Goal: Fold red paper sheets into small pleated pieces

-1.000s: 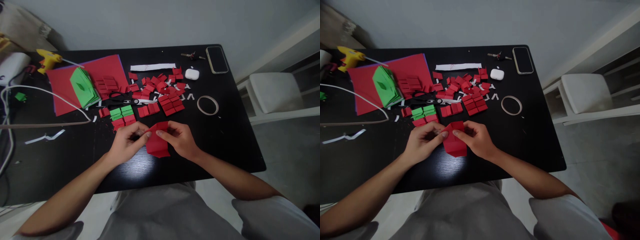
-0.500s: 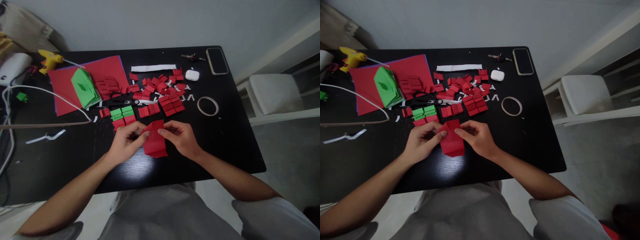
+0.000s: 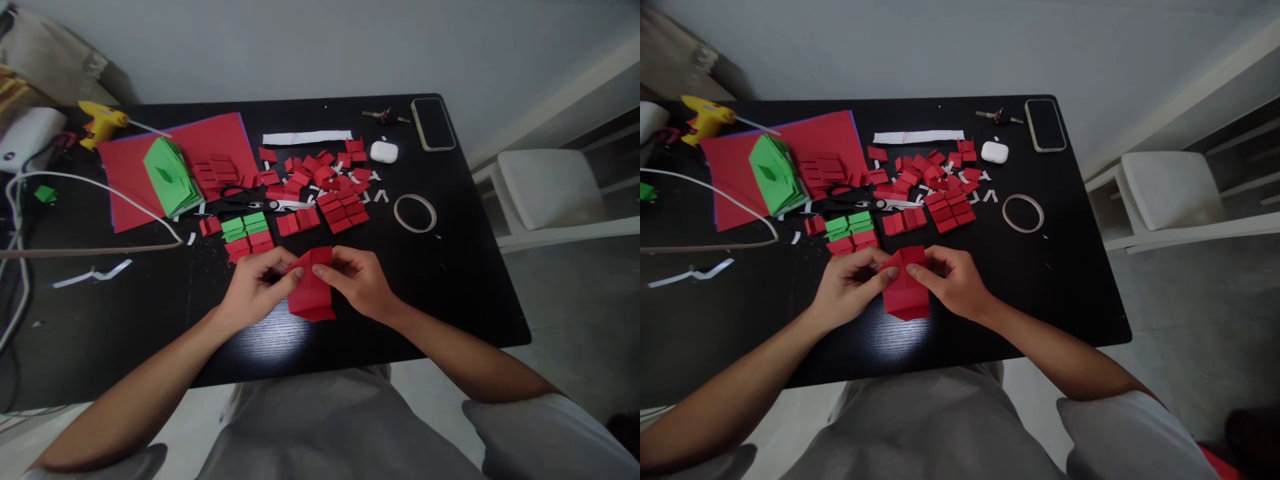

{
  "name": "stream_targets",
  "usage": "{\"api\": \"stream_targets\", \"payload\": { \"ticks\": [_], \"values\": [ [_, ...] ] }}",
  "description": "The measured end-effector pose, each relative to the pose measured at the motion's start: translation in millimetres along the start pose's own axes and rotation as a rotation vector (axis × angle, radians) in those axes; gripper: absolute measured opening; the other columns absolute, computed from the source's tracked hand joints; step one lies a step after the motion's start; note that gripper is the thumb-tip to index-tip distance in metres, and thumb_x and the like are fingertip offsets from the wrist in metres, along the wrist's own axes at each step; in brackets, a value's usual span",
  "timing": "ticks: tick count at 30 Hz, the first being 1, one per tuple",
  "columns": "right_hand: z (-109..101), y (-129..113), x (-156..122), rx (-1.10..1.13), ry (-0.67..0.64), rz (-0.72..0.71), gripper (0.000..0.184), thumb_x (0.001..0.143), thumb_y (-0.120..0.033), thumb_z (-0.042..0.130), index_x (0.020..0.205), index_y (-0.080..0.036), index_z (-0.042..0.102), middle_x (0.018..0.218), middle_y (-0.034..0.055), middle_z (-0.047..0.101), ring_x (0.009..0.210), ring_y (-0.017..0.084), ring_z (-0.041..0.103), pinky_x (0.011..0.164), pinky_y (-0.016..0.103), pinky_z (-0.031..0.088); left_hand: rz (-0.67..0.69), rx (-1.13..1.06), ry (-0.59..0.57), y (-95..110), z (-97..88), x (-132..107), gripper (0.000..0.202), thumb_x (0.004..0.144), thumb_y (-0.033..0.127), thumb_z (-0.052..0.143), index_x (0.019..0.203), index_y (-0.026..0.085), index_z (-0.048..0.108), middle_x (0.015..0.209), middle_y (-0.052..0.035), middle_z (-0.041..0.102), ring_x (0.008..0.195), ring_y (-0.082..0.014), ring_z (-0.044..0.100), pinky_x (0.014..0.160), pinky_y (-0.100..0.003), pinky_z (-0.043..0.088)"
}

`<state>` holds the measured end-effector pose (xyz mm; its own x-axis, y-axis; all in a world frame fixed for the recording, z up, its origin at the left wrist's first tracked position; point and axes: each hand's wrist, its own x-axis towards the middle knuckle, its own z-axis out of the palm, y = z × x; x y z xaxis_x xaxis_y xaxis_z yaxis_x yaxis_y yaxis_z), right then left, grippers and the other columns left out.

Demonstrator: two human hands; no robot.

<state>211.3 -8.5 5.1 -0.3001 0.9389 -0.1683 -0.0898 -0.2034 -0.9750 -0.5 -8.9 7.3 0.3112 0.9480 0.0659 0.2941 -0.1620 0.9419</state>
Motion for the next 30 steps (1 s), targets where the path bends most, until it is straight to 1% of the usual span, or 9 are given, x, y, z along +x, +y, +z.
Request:
{"api": "stream_targets", "payload": {
  "ticks": [3, 7, 13, 18, 22, 25, 27, 29, 30],
  "values": [
    [-2.4, 0.7, 2.7, -0.030, 0.032, -0.032, 0.023, 0.084, -0.043, 0.084, 0.089, -0.021, 0.079, 0.087, 0.0019, 0.079, 0.080, 0.018, 0.073, 0.074, 0.030, 0.060, -0.013, -0.016, 0.028, 1.2, -1.9, 1.3, 0.018, 0.094, 0.029, 0.069, 0.081, 0.016, 0.070, 0.060, 0.0037, 0.060, 0.052, -0.0087, 0.050, 0.050, -0.019, 0.039],
    [-4.6, 2.6, 5.5, -0.065, 0.081, -0.071, 0.018, 0.083, -0.037, 0.084, 0.084, -0.021, 0.077, 0.080, 0.0006, 0.077, 0.075, 0.017, 0.071, 0.069, 0.028, 0.058, -0.054, -0.039, 0.059, 2.9, -1.9, 2.8, 0.019, 0.093, 0.029, 0.070, 0.079, 0.016, 0.070, 0.059, 0.0041, 0.056, 0.052, -0.0084, 0.047, 0.049, -0.019, 0.037],
    [-4.0, 4.4, 5.0, -0.055, 0.070, -0.070, 0.015, 0.085, -0.036, 0.083, 0.085, -0.022, 0.077, 0.082, 0.0004, 0.077, 0.076, 0.016, 0.071, 0.071, 0.029, 0.058, -0.073, -0.063, 0.057, 3.1, -1.1, 2.3, 0.019, 0.092, 0.030, 0.070, 0.079, 0.016, 0.070, 0.059, 0.0033, 0.058, 0.051, -0.0093, 0.049, 0.049, -0.020, 0.037],
    [-3.8, 2.2, 4.6, -0.023, 0.031, -0.057, 0.021, 0.083, -0.040, 0.085, 0.091, -0.022, 0.078, 0.087, 0.0012, 0.078, 0.081, 0.018, 0.073, 0.077, 0.031, 0.060, -0.039, -0.081, 0.048, 1.9, -1.5, 2.8, 0.018, 0.093, 0.030, 0.071, 0.082, 0.017, 0.071, 0.059, 0.0031, 0.061, 0.051, -0.0094, 0.051, 0.048, -0.020, 0.039],
    [-4.3, 2.3, 3.5, -0.044, 0.045, -0.099, 0.017, 0.086, -0.038, 0.084, 0.091, -0.023, 0.078, 0.085, -0.0001, 0.078, 0.077, 0.017, 0.072, 0.073, 0.031, 0.059, 0.070, 0.015, 0.087, 4.6, -3.2, 5.6, 0.012, 0.092, 0.027, 0.074, 0.085, 0.017, 0.075, 0.064, 0.0017, 0.066, 0.056, -0.0100, 0.056, 0.052, -0.021, 0.044],
    [-5.4, 3.4, 3.4, -0.105, 0.077, -0.172, 0.011, 0.089, -0.034, 0.082, 0.093, -0.024, 0.077, 0.085, 0.0000, 0.076, 0.079, 0.017, 0.072, 0.074, 0.032, 0.058, 0.156, 0.108, 0.153, 6.9, -5.2, 5.7, 0.007, 0.089, 0.024, 0.079, 0.085, 0.018, 0.079, 0.065, 0.0016, 0.068, 0.057, -0.0096, 0.058, 0.054, -0.021, 0.045],
    [-6.4, 3.2, 4.0, -0.170, 0.104, -0.267, 0.010, 0.090, -0.031, 0.081, 0.096, -0.025, 0.077, 0.093, 0.0016, 0.076, 0.089, 0.019, 0.072, 0.083, 0.035, 0.059, 0.169, 0.114, 0.186, 6.6, -6.2, 3.6, 0.005, 0.089, 0.023, 0.081, 0.092, 0.020, 0.082, 0.060, 0.0037, 0.067, 0.052, -0.0082, 0.057, 0.052, -0.020, 0.044],
    [-7.6, 2.3, 4.6, -0.234, 0.159, -0.366, 0.017, 0.088, -0.028, 0.083, 0.103, -0.026, 0.076, 0.104, 0.0028, 0.074, 0.096, 0.020, 0.069, 0.090, 0.037, 0.057, 0.167, 0.090, 0.213, 4.7, -7.1, 0.6, 0.013, 0.091, 0.021, 0.080, 0.103, 0.022, 0.084, 0.060, 0.0048, 0.069, 0.050, -0.0075, 0.059, 0.052, -0.019, 0.048],
    [-8.2, 1.9, 4.7, -0.253, 0.186, -0.398, 0.023, 0.086, -0.027, 0.085, 0.107, -0.027, 0.076, 0.103, 0.0024, 0.072, 0.094, 0.019, 0.067, 0.089, 0.037, 0.057, 0.171, 0.078, 0.224, 3.4, -7.5, -0.8, 0.017, 0.092, 0.019, 0.079, 0.108, 0.023, 0.083, 0.063, 0.0044, 0.072, 0.051, -0.0078, 0.063, 0.054, -0.019, 0.050]
  ]
}}
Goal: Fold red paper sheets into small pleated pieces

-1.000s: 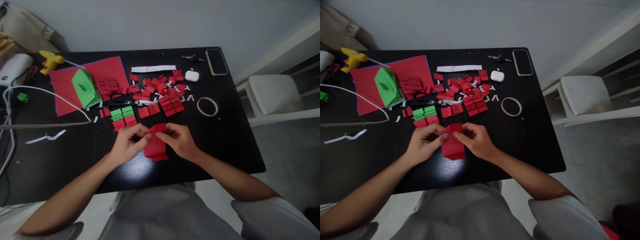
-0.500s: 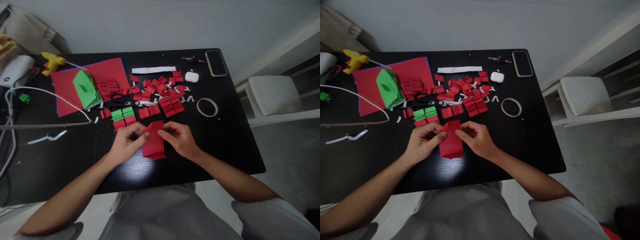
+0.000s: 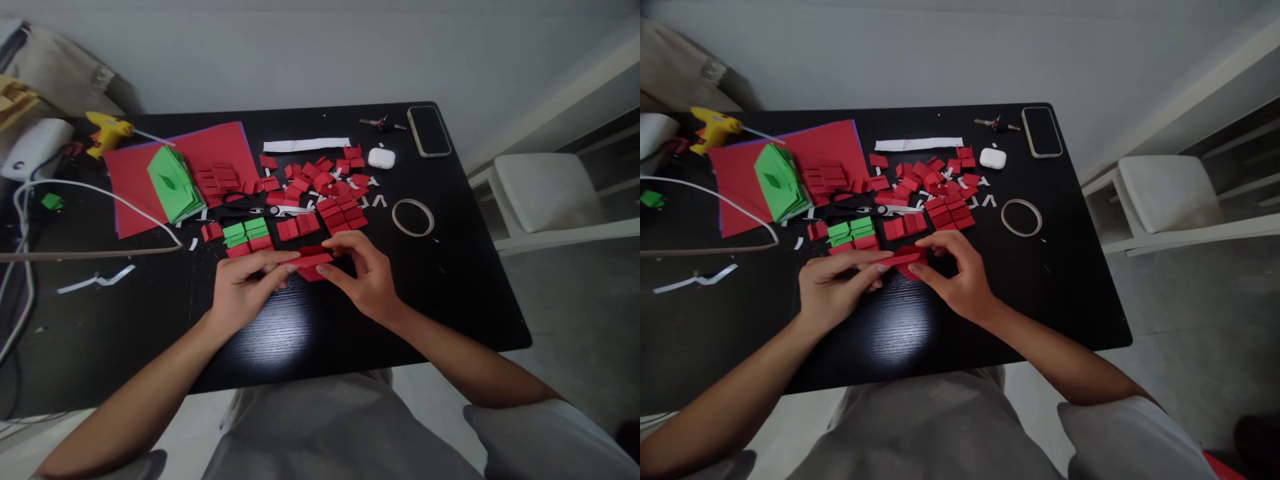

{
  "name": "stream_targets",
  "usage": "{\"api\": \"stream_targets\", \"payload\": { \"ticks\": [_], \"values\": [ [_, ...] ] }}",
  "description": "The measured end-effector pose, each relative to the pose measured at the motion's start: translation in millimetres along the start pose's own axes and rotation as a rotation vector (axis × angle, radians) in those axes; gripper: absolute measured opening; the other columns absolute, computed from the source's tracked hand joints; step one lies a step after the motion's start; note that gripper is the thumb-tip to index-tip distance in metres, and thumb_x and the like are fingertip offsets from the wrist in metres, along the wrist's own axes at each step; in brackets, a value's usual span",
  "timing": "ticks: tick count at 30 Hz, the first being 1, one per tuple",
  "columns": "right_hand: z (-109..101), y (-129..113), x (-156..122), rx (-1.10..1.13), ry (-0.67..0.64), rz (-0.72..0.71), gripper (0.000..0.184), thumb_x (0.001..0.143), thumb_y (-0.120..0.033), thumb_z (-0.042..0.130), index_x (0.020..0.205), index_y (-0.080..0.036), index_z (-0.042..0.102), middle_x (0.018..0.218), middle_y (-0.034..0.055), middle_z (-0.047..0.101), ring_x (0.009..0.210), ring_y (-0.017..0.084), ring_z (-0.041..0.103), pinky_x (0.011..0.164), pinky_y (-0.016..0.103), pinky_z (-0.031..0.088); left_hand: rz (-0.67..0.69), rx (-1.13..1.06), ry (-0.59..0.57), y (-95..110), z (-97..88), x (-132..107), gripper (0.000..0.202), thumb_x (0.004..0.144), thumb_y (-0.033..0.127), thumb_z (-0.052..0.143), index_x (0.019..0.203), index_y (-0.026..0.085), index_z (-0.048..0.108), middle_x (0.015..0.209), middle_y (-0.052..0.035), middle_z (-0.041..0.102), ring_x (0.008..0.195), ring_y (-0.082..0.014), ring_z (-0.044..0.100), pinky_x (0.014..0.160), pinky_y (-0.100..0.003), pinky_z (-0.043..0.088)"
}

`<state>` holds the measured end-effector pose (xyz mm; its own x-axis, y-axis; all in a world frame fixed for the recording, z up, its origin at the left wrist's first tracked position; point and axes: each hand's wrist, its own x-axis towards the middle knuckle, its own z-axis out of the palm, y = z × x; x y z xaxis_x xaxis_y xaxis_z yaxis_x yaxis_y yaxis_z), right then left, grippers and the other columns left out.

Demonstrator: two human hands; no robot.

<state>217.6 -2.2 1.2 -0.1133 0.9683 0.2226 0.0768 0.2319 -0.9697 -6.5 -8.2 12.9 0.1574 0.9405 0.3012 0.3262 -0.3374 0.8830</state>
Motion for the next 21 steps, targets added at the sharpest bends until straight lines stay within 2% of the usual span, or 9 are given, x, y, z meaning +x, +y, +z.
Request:
{"api": "stream_targets", "payload": {
  "ticks": [2, 4, 8, 12, 18, 21],
  "values": [
    [-0.9, -0.2, -0.4, 0.013, 0.008, -0.003, 0.034, 0.084, -0.024, 0.086, 0.115, -0.029, 0.074, 0.090, -0.0013, 0.068, 0.080, 0.015, 0.063, 0.078, 0.033, 0.056, 0.029, -0.004, 0.025, -2.3, -1.1, -1.8, 0.025, 0.093, 0.016, 0.077, 0.115, 0.026, 0.083, 0.073, 0.0029, 0.079, 0.057, -0.0087, 0.069, 0.059, -0.019, 0.056],
    [-1.0, 0.0, -2.0, 0.090, -0.066, 0.040, 0.039, 0.084, -0.022, 0.085, 0.120, -0.029, 0.072, 0.080, -0.0044, 0.066, 0.070, 0.013, 0.062, 0.070, 0.029, 0.055, 0.088, 0.022, 0.034, -3.9, -2.0, -1.4, 0.029, 0.093, 0.013, 0.076, 0.117, 0.028, 0.082, 0.086, 0.0006, 0.082, 0.068, -0.0107, 0.074, 0.068, -0.022, 0.059],
    [0.1, 0.7, -5.0, 0.240, -0.196, 0.086, 0.036, 0.084, -0.021, 0.085, 0.118, -0.029, 0.074, 0.098, -0.0004, 0.076, 0.084, 0.014, 0.072, 0.076, 0.027, 0.060, 0.202, 0.058, 0.004, -4.7, -2.0, 2.9, 0.033, 0.090, 0.010, 0.079, 0.117, 0.030, 0.082, 0.103, -0.0023, 0.083, 0.091, -0.0149, 0.076, 0.084, -0.027, 0.061],
    [0.6, 1.3, -4.6, 0.229, -0.207, 0.059, 0.018, 0.085, -0.024, 0.084, 0.103, -0.026, 0.080, 0.100, 0.0016, 0.077, 0.087, 0.015, 0.073, 0.078, 0.028, 0.061, 0.200, 0.034, -0.051, -4.8, -0.2, 4.3, 0.031, 0.090, 0.010, 0.079, 0.115, 0.027, 0.081, 0.103, -0.0041, 0.082, 0.091, -0.0152, 0.075, 0.078, -0.025, 0.061],
    [-0.4, 0.6, -3.9, 0.211, -0.163, 0.077, 0.021, 0.083, -0.025, 0.088, 0.103, -0.026, 0.081, 0.099, 0.0017, 0.079, 0.087, 0.015, 0.074, 0.078, 0.028, 0.061, 0.136, -0.045, -0.068, -4.4, 0.5, 2.8, 0.018, 0.087, 0.021, 0.084, 0.103, 0.021, 0.077, 0.097, -0.0050, 0.078, 0.084, -0.0147, 0.074, 0.072, -0.023, 0.060],
    [0.2, -2.2, -3.6, 0.161, -0.149, 0.095, 0.014, 0.085, -0.028, 0.087, 0.098, -0.027, 0.082, 0.094, 0.0014, 0.079, 0.084, 0.017, 0.075, 0.076, 0.030, 0.062, 0.115, -0.040, -0.072, -1.5, 0.2, 3.4, 0.014, 0.086, 0.025, 0.085, 0.097, 0.020, 0.077, 0.089, -0.0037, 0.078, 0.079, -0.0146, 0.074, 0.070, -0.024, 0.060]
  ]
}}
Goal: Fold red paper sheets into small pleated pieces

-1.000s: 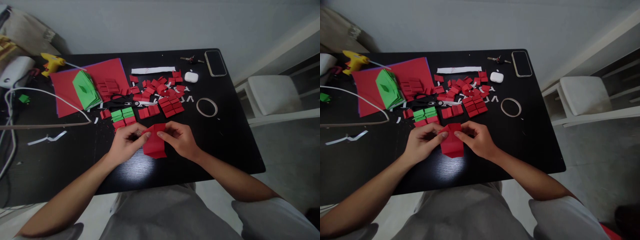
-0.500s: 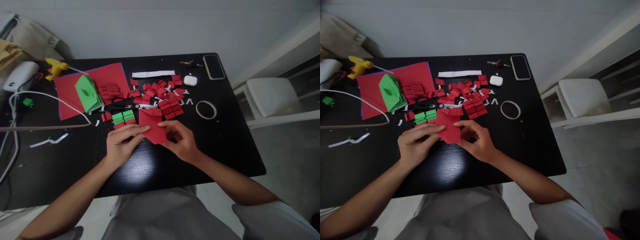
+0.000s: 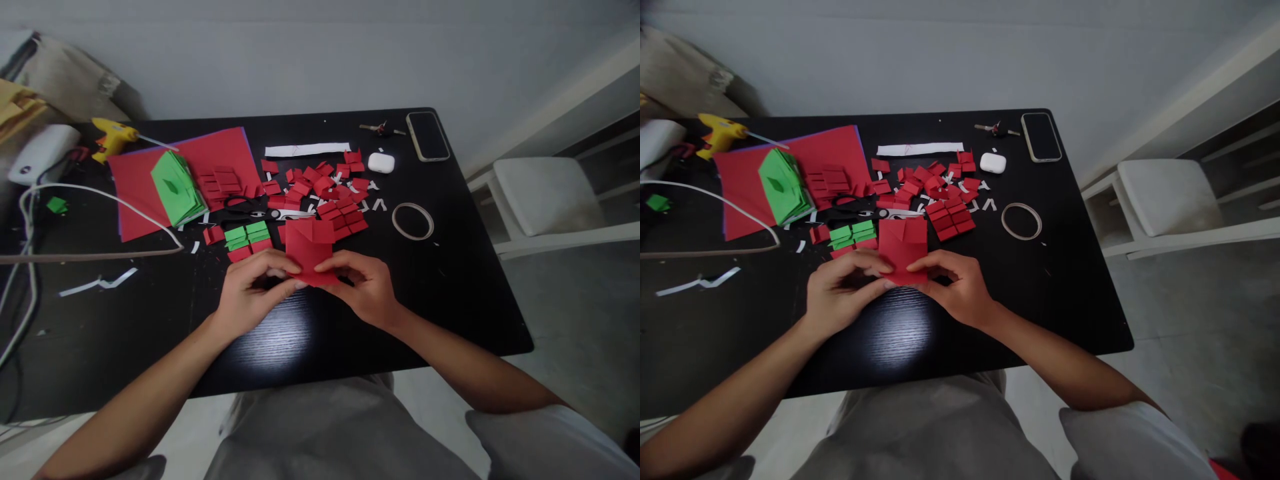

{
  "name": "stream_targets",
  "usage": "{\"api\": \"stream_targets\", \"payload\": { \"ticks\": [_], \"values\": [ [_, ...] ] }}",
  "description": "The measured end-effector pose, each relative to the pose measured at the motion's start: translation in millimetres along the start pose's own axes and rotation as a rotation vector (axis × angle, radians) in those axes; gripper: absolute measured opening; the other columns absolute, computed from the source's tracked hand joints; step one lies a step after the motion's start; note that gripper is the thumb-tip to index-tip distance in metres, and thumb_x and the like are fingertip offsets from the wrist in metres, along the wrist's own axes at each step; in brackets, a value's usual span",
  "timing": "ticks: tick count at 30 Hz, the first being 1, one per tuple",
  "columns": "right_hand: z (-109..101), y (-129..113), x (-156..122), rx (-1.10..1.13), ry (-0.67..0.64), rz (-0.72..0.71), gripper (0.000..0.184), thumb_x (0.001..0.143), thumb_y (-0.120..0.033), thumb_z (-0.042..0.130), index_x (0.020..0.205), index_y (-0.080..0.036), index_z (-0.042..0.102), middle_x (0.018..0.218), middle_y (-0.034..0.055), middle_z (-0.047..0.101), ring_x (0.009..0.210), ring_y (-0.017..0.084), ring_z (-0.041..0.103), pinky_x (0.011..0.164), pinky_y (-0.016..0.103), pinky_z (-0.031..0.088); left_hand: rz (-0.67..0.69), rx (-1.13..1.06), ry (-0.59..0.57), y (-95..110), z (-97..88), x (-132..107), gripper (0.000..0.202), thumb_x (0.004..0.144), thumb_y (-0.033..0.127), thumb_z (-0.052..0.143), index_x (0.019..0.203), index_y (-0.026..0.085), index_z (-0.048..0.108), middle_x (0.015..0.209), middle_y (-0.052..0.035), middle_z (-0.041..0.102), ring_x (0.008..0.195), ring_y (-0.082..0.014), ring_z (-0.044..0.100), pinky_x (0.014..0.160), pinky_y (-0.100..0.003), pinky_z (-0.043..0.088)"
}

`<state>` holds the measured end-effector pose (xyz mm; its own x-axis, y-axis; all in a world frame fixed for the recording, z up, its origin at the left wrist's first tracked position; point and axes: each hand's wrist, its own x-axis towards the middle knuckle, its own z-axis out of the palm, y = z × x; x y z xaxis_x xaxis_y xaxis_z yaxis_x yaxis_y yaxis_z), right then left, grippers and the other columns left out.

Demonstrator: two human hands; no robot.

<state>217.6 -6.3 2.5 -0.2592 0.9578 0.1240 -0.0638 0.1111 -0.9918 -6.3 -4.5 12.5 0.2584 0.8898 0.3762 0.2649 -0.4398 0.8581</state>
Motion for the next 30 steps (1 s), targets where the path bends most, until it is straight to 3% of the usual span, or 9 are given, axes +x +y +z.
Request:
{"api": "stream_targets", "payload": {
  "ticks": [5, 11, 15, 22, 30],
  "values": [
    [4.8, -3.7, -0.6, 0.004, 0.061, 0.088, 0.018, 0.084, -0.040, 0.088, 0.090, -0.025, 0.080, 0.090, 0.0029, 0.080, 0.080, 0.020, 0.075, 0.075, 0.036, 0.063, -0.106, -0.019, 0.031, 4.9, 5.5, -1.0, 0.012, 0.088, 0.027, 0.083, 0.091, 0.020, 0.074, 0.080, -0.0022, 0.078, 0.069, -0.0138, 0.073, 0.066, -0.025, 0.060],
    [9.1, -0.9, -2.0, 0.123, 0.128, 0.196, 0.037, 0.078, -0.042, 0.092, 0.090, -0.023, 0.063, 0.083, 0.0004, 0.077, 0.073, 0.018, 0.076, 0.070, 0.033, 0.064, -0.329, -0.382, 0.128, 7.5, 17.5, 1.1, 0.033, 0.083, 0.027, 0.088, 0.089, 0.020, 0.057, 0.068, 0.0045, 0.069, 0.060, -0.0117, 0.072, 0.062, -0.023, 0.061],
    [9.6, 0.8, -0.1, 0.194, 0.148, 0.249, 0.047, 0.075, -0.041, 0.094, 0.088, -0.025, 0.052, 0.079, -0.0031, 0.074, 0.070, 0.017, 0.077, 0.071, 0.033, 0.067, -0.445, -0.540, 0.123, 6.1, 19.2, 4.3, 0.042, 0.079, 0.028, 0.091, 0.088, 0.021, 0.051, 0.069, 0.0061, 0.069, 0.060, -0.0116, 0.073, 0.062, -0.023, 0.063],
    [10.7, 6.6, 2.1, 0.252, 0.114, 0.341, 0.058, 0.070, -0.039, 0.097, 0.099, -0.027, 0.047, 0.089, -0.0007, 0.080, 0.076, 0.020, 0.081, 0.075, 0.035, 0.070, -0.455, -0.580, 0.100, 5.8, 22.5, 2.8, 0.042, 0.079, 0.023, 0.091, 0.089, 0.021, 0.050, 0.070, 0.0067, 0.071, 0.061, -0.0093, 0.072, 0.064, -0.021, 0.062],
    [6.5, 5.3, 5.9, 0.239, 0.130, 0.369, 0.062, 0.069, -0.040, 0.097, 0.096, -0.027, 0.044, 0.074, -0.0036, 0.078, 0.066, 0.021, 0.080, 0.067, 0.033, 0.069, -0.492, -0.512, 0.079, 4.1, 19.1, 3.4, 0.044, 0.080, 0.028, 0.090, 0.092, 0.022, 0.047, 0.069, 0.0044, 0.074, 0.056, -0.0118, 0.072, 0.058, -0.022, 0.061]
  ]
}}
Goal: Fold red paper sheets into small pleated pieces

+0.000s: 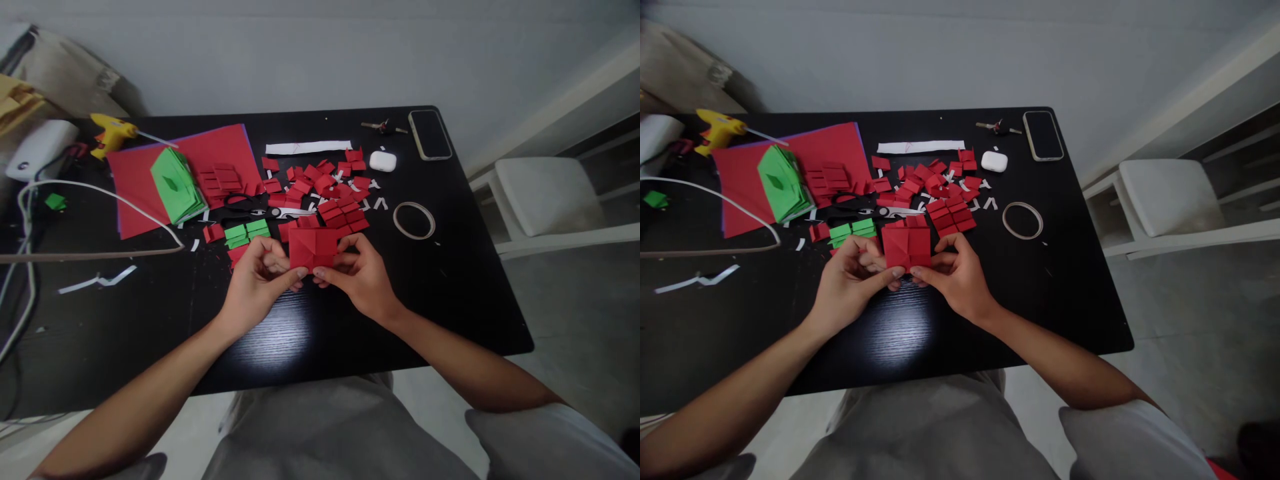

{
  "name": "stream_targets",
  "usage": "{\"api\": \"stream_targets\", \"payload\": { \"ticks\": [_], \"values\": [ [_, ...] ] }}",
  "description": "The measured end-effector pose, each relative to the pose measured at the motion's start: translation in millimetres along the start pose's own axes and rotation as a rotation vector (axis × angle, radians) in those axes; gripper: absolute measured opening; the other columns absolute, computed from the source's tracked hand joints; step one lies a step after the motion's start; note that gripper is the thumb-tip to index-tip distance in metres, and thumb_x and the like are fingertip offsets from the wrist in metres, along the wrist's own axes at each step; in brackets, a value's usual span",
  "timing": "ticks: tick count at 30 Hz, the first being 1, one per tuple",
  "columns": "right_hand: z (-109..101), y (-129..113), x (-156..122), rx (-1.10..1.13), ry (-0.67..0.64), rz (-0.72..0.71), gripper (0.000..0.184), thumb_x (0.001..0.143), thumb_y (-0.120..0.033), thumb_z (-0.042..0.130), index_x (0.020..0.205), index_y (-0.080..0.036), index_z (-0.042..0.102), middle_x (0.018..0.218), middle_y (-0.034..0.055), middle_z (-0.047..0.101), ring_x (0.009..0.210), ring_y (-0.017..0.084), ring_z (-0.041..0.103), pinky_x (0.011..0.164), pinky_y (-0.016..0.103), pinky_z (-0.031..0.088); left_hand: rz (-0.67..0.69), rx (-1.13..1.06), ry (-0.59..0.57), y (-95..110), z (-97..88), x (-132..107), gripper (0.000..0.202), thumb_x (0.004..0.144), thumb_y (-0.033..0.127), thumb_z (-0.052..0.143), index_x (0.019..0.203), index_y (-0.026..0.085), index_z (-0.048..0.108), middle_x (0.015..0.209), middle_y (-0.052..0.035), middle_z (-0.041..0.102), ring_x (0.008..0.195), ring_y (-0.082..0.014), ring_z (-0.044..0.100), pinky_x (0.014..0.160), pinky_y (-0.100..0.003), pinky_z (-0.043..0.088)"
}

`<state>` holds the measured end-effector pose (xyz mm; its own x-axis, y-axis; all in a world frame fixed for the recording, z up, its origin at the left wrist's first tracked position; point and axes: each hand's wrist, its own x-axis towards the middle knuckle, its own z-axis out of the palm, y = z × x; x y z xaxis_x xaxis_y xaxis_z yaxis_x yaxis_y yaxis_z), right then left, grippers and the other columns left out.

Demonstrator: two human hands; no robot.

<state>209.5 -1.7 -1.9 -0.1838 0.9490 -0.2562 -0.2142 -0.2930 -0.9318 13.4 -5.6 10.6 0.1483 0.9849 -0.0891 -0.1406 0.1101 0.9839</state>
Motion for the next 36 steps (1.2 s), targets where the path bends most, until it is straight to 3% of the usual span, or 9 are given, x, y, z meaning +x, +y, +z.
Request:
{"api": "stream_targets", "payload": {
  "ticks": [8, 14, 18, 23, 26, 28, 31, 33, 36],
  "values": [
    [-2.7, -4.0, 3.9, -0.014, 0.004, 0.015, 0.060, 0.068, -0.041, 0.098, 0.095, -0.026, 0.046, 0.072, -0.0020, 0.078, 0.066, 0.020, 0.079, 0.066, 0.032, 0.068, -0.020, -0.003, 0.031, 2.0, -7.4, 6.6, 0.047, 0.078, 0.029, 0.091, 0.093, 0.021, 0.047, 0.065, 0.0048, 0.074, 0.055, -0.0120, 0.072, 0.058, -0.021, 0.060],
    [-5.5, -2.1, 4.7, 0.015, -0.033, 0.029, 0.053, 0.070, -0.035, 0.095, 0.097, -0.025, 0.050, 0.082, -0.0020, 0.076, 0.074, 0.018, 0.077, 0.071, 0.034, 0.067, 0.052, 0.028, 0.060, -0.5, -7.7, 5.5, 0.041, 0.082, 0.028, 0.087, 0.097, 0.022, 0.049, 0.066, 0.0073, 0.069, 0.059, -0.0106, 0.070, 0.065, -0.023, 0.059],
    [-10.3, 2.1, 9.0, 0.073, -0.014, -0.044, 0.045, 0.076, -0.033, 0.083, 0.112, -0.026, 0.057, 0.114, 0.0036, 0.073, 0.104, 0.021, 0.074, 0.091, 0.039, 0.063, 0.039, 0.064, -0.042, -3.6, -9.2, 1.7, 0.039, 0.085, 0.026, 0.083, 0.103, 0.023, 0.048, 0.073, 0.0044, 0.070, 0.063, -0.0109, 0.067, 0.064, -0.023, 0.054],
    [-17.1, 1.7, 10.5, 0.002, -0.063, -0.140, 0.054, 0.077, -0.028, 0.080, 0.128, -0.029, 0.061, 0.129, 0.0062, 0.072, 0.123, 0.026, 0.067, 0.110, 0.046, 0.053, 0.019, 0.165, -0.190, -2.3, -15.5, -0.5, 0.036, 0.084, 0.019, 0.080, 0.104, 0.024, 0.049, 0.079, 0.0035, 0.064, 0.068, -0.0114, 0.062, 0.066, -0.023, 0.049],
    [-19.5, -4.0, 6.9, -0.077, -0.188, -0.205, 0.044, 0.083, -0.037, 0.079, 0.125, -0.029, 0.071, 0.147, 0.0071, 0.064, 0.136, 0.030, 0.060, 0.116, 0.048, 0.048, 0.023, 0.198, -0.246, 0.2, -18.5, -0.8, 0.032, 0.088, 0.017, 0.074, 0.107, 0.024, 0.049, 0.081, 0.0035, 0.060, 0.069, -0.0115, 0.059, 0.066, -0.024, 0.047],
    [-19.0, -8.1, 4.3, -0.161, -0.190, -0.246, 0.038, 0.089, -0.048, 0.076, 0.121, -0.028, 0.077, 0.153, 0.0066, 0.060, 0.143, 0.031, 0.054, 0.122, 0.050, 0.041, 0.036, 0.246, -0.280, 1.7, -19.7, -1.1, 0.031, 0.090, 0.016, 0.070, 0.110, 0.024, 0.048, 0.080, 0.0040, 0.059, 0.070, -0.0114, 0.058, 0.067, -0.024, 0.046],
    [-14.9, -10.5, 2.2, -0.239, -0.124, -0.231, 0.035, 0.095, -0.054, 0.070, 0.116, -0.028, 0.080, 0.134, 0.0070, 0.074, 0.132, 0.029, 0.064, 0.118, 0.048, 0.045, 0.073, 0.342, -0.325, 4.3, -20.8, -2.0, 0.033, 0.089, 0.013, 0.069, 0.112, 0.024, 0.048, 0.078, 0.0055, 0.057, 0.068, -0.0115, 0.056, 0.066, -0.024, 0.046],
    [-11.4, -8.9, 1.8, -0.240, -0.102, -0.180, 0.029, 0.095, -0.050, 0.073, 0.111, -0.028, 0.081, 0.115, 0.0058, 0.081, 0.112, 0.026, 0.074, 0.104, 0.043, 0.056, 0.094, 0.407, -0.358, 5.9, -21.7, -2.2, 0.035, 0.087, 0.011, 0.069, 0.113, 0.024, 0.049, 0.077, 0.0055, 0.057, 0.069, -0.0121, 0.056, 0.064, -0.023, 0.045],
    [-7.8, -5.0, 2.4, -0.232, -0.078, -0.161, 0.025, 0.087, -0.041, 0.083, 0.106, -0.026, 0.081, 0.104, 0.0035, 0.082, 0.097, 0.022, 0.077, 0.092, 0.037, 0.061, 0.125, 0.476, -0.356, 6.3, -23.4, -1.9, 0.034, 0.088, 0.012, 0.069, 0.115, 0.024, 0.051, 0.081, 0.0037, 0.059, 0.072, -0.0134, 0.057, 0.065, -0.024, 0.047]
  ]
}}
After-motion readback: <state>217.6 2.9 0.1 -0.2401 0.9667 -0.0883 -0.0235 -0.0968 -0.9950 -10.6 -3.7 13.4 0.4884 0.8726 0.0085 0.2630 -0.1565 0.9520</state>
